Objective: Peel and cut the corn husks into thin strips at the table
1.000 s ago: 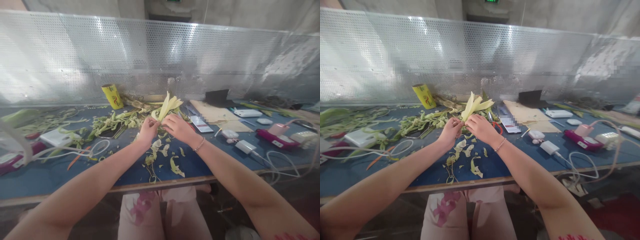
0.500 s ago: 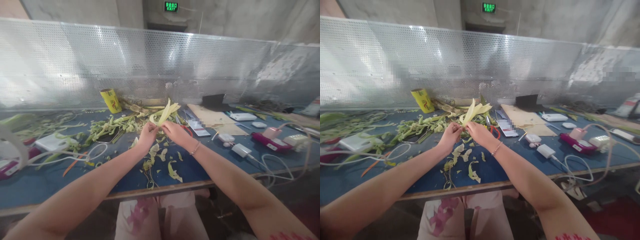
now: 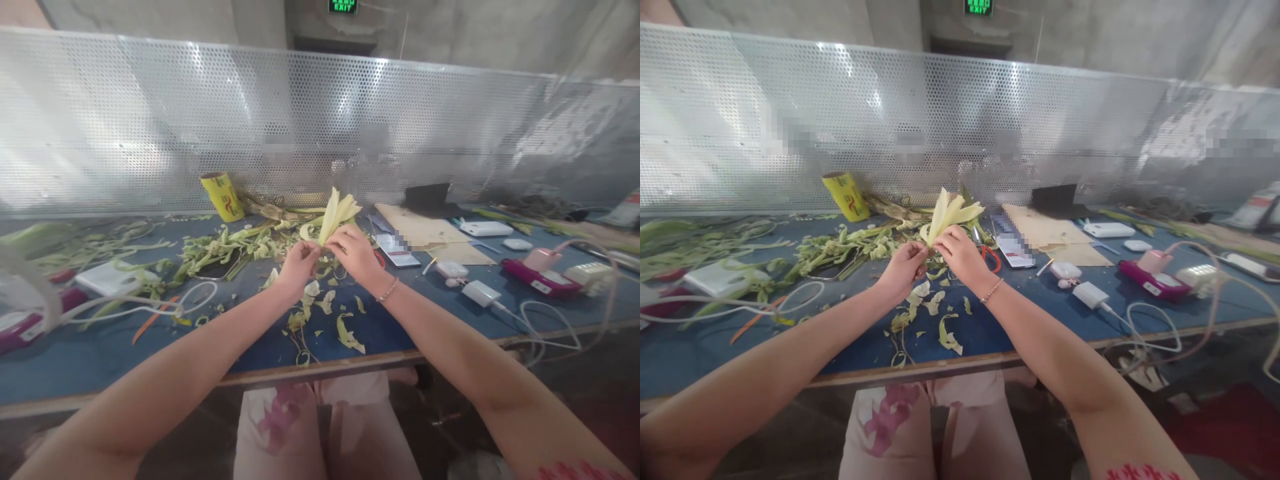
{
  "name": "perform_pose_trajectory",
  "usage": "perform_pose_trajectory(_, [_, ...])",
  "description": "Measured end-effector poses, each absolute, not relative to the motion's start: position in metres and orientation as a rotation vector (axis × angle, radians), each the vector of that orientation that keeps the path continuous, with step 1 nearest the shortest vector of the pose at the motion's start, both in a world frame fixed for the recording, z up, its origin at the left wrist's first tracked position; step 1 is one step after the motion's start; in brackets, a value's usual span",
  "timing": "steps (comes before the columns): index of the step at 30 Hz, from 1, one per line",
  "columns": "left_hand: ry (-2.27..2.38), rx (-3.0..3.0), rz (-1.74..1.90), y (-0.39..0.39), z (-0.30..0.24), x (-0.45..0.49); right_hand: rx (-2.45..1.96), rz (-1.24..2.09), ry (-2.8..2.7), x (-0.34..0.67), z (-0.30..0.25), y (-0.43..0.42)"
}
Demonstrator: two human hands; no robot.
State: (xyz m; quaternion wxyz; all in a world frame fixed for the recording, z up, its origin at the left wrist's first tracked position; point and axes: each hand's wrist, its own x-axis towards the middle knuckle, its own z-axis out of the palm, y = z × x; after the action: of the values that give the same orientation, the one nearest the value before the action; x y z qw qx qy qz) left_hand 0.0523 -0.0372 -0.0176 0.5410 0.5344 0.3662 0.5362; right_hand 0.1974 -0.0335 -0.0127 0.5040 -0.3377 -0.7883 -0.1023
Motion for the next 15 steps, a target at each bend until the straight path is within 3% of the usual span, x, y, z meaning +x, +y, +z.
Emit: perform_pose_trajectory(15, [0.761,1.117,1.283,-0.0440,-0.0094,0.0493,-0.758,-0.095,-1.853,0.1898,-0.0156,-0.0363])
